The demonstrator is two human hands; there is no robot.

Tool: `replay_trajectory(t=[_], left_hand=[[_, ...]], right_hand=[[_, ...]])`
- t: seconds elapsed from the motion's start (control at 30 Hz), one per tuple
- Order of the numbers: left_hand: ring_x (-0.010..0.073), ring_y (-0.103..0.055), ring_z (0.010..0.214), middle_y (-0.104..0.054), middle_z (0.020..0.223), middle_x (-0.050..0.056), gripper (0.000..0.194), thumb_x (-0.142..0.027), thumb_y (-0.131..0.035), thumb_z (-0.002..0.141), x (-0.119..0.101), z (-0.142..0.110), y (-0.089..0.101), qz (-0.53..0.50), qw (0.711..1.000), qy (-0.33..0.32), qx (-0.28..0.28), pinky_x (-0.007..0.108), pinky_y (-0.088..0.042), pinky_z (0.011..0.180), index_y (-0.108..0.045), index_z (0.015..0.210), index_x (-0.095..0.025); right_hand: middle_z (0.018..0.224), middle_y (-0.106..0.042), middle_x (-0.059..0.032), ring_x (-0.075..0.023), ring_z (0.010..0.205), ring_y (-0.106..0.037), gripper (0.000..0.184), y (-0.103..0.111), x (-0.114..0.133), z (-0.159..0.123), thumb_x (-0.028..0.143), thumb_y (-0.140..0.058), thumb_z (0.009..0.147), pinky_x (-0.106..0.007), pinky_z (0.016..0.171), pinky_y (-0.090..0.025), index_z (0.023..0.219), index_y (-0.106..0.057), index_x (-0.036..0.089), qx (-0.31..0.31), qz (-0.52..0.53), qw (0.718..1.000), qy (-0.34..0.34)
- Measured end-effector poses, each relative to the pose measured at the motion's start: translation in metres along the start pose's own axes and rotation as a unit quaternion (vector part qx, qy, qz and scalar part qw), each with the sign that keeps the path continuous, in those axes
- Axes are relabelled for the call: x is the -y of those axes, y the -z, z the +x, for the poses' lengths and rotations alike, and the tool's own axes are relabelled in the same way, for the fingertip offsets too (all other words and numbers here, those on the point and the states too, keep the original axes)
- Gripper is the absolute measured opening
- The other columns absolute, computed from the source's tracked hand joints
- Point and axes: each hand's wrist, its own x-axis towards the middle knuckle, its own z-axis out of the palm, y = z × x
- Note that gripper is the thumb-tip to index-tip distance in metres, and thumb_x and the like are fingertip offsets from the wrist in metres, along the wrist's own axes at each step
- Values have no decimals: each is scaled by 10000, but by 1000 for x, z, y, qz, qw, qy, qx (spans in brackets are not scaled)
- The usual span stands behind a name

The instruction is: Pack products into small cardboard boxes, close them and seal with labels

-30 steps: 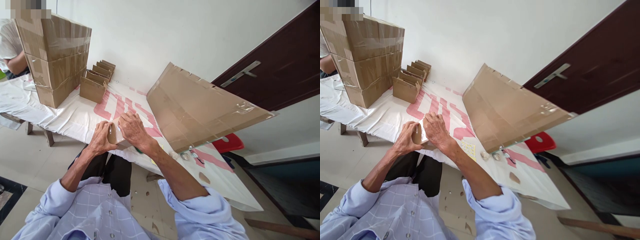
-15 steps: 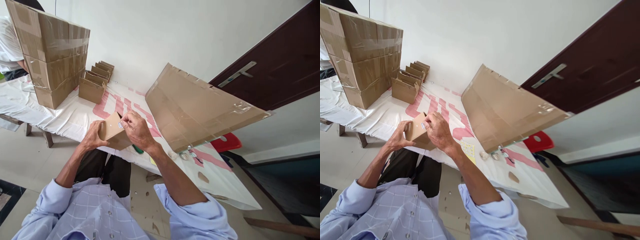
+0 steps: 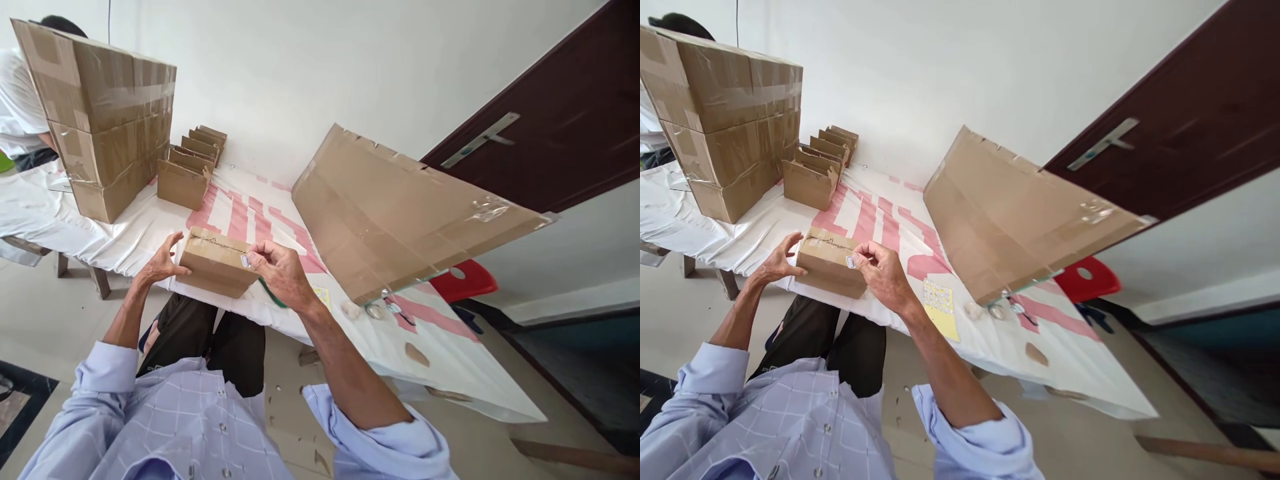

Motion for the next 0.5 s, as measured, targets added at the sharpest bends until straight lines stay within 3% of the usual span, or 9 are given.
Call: replay_trajectory(t=[0.13, 0.3, 0.43, 0.5], left_hand=[[487, -432, 1652, -476, 1734, 293, 1245, -465, -950, 536, 6, 5, 1, 4, 999, 30, 33, 679, -508, 1237, -467, 1638, -145], [458, -626, 1448, -698, 1475, 190, 1126, -542, -984, 519, -10, 12, -5, -34, 998, 7, 54, 547, -636, 1108, -590, 1512, -185], [437, -683, 1336, -762, 1282, 102, 1079, -545, -1059, 420, -29, 13, -3, -16, 999, 46, -7, 519, -674, 1035, -636, 1367, -247], [371, -709, 1269, -763, 1222, 13, 1056, -517, -1085, 394, -33, 15, 0, 3, 996, 86, -26, 492, -686, 1016, -623, 1315, -291]], right_hand=[[780, -688, -25, -174, 708, -589, 335, 2, -7, -2, 560, -755, 876, -334, 695, -546, 815, -683, 238, 13, 34, 999, -20], [825, -699, -23, -169, 711, -598, 337, 0, -20, -4, 574, -741, 873, -342, 739, -571, 847, -679, 244, 1, 55, 998, -40], [825, -685, -14, -177, 757, -600, 306, 9, -57, -13, 551, -669, 878, -328, 763, -546, 866, -655, 245, -70, 30, 996, -51], [829, -674, -9, -179, 788, -605, 278, 25, -87, -25, 519, -631, 879, -321, 788, -536, 856, -635, 241, -123, 3, 990, -74]])
